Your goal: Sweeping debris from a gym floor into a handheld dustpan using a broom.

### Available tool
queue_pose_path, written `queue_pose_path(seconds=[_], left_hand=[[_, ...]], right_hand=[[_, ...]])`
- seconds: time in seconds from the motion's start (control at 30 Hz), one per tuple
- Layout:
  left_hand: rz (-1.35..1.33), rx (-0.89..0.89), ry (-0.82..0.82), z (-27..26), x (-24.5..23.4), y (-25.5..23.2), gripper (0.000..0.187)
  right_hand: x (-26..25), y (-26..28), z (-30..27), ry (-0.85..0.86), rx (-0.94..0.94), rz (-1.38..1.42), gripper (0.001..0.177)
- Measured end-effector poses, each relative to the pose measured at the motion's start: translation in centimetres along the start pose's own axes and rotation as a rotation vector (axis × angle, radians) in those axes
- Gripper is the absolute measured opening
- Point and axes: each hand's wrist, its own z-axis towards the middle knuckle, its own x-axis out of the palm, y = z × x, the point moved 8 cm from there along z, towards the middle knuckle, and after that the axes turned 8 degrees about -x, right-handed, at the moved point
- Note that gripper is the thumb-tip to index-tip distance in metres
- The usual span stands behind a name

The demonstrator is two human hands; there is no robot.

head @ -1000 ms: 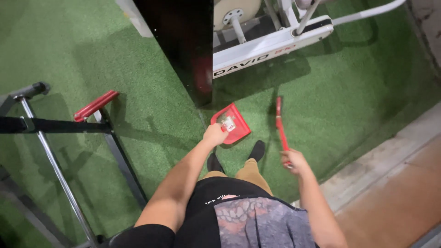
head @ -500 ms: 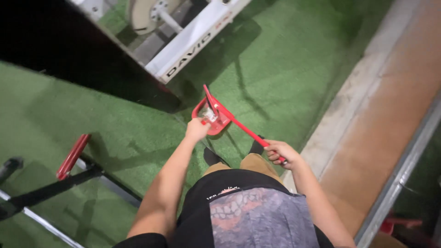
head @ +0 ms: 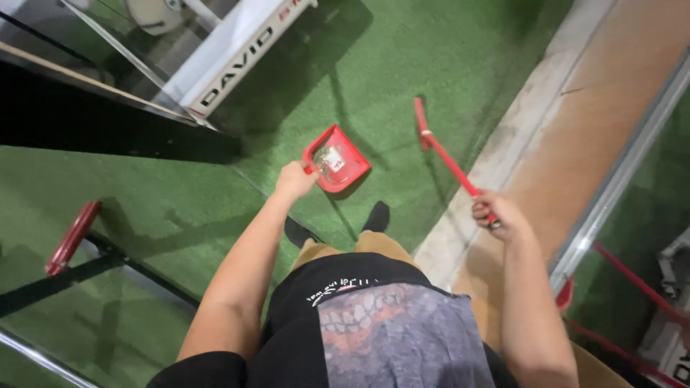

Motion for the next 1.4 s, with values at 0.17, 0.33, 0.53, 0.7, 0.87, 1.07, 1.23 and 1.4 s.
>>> queue_pose_path(seconds=[0.17, 0.33, 0.53, 0.7, 0.87, 1.07, 1.23, 1.4], left_hand=[[0.130, -0.036, -0.016, -0.6, 4.4, -6.7, 0.036], [0.117, -0.012, -0.040, -1.6, 8.7, -11.3, 0.040], [0.256, -0.177, -0.017, -2.3, 11.2, -13.0, 0.042], [0.266, -0.209, -0.023, -1.7, 11.8, -13.4, 0.040], [0.236, -0.259, 0.003, -2.4, 10.7, -13.4, 0.040], [0.215, -0.221, -0.042, -2.4, 9.9, -12.0, 0.038], [0.219, -0.254, -0.025, -2.7, 9.4, -11.3, 0.040], [0.204, -0.215, -0.005, -1.3, 9.0, -11.0, 0.039]], right_hand=[[-14.4, 0.6, 9.7, -0.041, 0.059, 0.027, 0.012], [-13.4, -1.5, 13.9, -0.168, -0.018, -0.224, 0.015], [-1.4, -10.9, 12.2, -0.107, -0.154, -0.849, 0.010], [6.0, -10.4, 4.3, 0.208, -0.037, -0.437, 0.015], [-0.2, 0.8, 1.2, 0.229, 0.119, -0.383, 0.021], [-9.0, 7.4, 2.5, 0.127, 0.094, -0.196, 0.021], [-10.6, 5.6, 9.8, 0.010, -0.033, -0.298, 0.007], [-11.6, -5.8, 24.0, 0.092, -0.299, -0.962, 0.011]])
